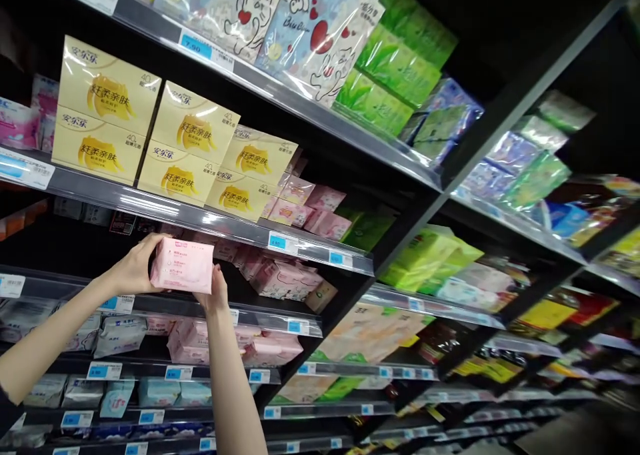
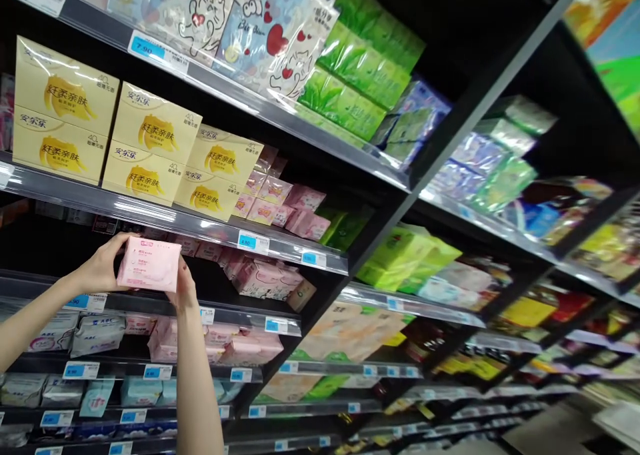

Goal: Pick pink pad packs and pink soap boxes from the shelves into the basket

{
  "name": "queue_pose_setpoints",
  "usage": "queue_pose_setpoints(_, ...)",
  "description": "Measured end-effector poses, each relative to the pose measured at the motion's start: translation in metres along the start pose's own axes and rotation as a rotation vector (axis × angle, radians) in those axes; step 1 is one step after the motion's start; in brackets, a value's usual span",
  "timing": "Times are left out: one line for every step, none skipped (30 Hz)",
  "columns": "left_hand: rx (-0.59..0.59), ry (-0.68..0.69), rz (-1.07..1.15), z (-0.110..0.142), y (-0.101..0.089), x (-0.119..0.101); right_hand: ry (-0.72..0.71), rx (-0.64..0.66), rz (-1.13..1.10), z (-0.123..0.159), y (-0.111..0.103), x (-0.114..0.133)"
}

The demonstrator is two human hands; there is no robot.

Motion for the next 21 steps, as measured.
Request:
queue_pose_setpoints(-0.007,0.005,-0.005,0.002,0.001,0.007,0.011,0.040,-0.032,0.001,0.004,0.005)
queue_pose_setpoints(-0.008,0.012,-0.005,0.003,0.003,0.013,0.024,0.078,-0.060,0.002,0.007,0.010)
queue_pose_setpoints(-0.009,0.021,0.000,0.004,0.004,0.017,0.039,0.110,-0.085,0.003,0.010,0.013)
queue_pose_setpoints(-0.013,0.028,0.006,0.005,0.005,0.021,0.053,0.129,-0.105,0.003,0.013,0.016)
queue_pose_setpoints(-0.019,0.034,0.010,0.006,0.006,0.024,0.065,0.133,-0.119,0.003,0.014,0.018)
queue_pose_setpoints(-0.026,0.038,0.012,0.006,0.006,0.025,0.077,0.128,-0.131,0.003,0.015,0.019)
queue_pose_setpoints(-0.031,0.040,0.012,0.005,0.007,0.027,0.085,0.119,-0.143,0.003,0.016,0.019)
queue_pose_setpoints(-0.033,0.040,0.011,0.005,0.007,0.027,0.090,0.107,-0.153,0.002,0.017,0.019)
queue_pose_setpoints(-0.035,0.042,0.012,0.005,0.007,0.028,0.093,0.097,-0.163,0.001,0.017,0.019)
queue_pose_setpoints(-0.035,0.044,0.014,0.004,0.007,0.028,0.094,0.089,-0.174,0.001,0.017,0.019)
queue_pose_setpoints(-0.035,0.046,0.016,0.004,0.008,0.029,0.093,0.083,-0.186,0.001,0.017,0.018)
queue_pose_setpoints(-0.035,0.048,0.019,0.004,0.008,0.029,0.091,0.079,-0.198,0.001,0.017,0.018)
queue_pose_setpoints(-0.036,0.048,0.021,0.004,0.008,0.030,0.091,0.077,-0.209,0.001,0.018,0.018)
queue_pose_setpoints(-0.038,0.048,0.022,0.003,0.008,0.031,0.092,0.074,-0.220,0.001,0.018,0.018)
queue_pose_setpoints(-0.041,0.046,0.022,0.003,0.009,0.032,0.092,0.070,-0.229,0.001,0.018,0.017)
queue_pose_setpoints(-0.044,0.044,0.022,0.003,0.009,0.033,0.091,0.064,-0.239,0.001,0.018,0.017)
queue_pose_setpoints(-0.046,0.042,0.021,0.003,0.009,0.033,0.089,0.059,-0.249,0.002,0.018,0.017)
queue_pose_setpoints(-0.048,0.041,0.020,0.003,0.009,0.034,0.086,0.054,-0.258,0.002,0.018,0.016)
queue_pose_setpoints(-0.048,0.040,0.018,0.003,0.010,0.034,0.082,0.052,-0.267,0.001,0.018,0.016)
queue_pose_setpoints(-0.049,0.041,0.017,0.003,0.010,0.034,0.080,0.052,-0.275,0.001,0.017,0.015)
queue_pose_setpoints(-0.050,0.043,0.015,0.003,0.010,0.035,0.078,0.055,-0.280,0.001,0.017,0.015)
Point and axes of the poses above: each hand's wrist, its own z-axis away from the middle knuckle, its own y-axis out of the palm, x = y × z, the point moved 2 cm from there along -z, towards the middle knuckle, and after that the axes turned 1 degree about z, right-handed, at the moved point
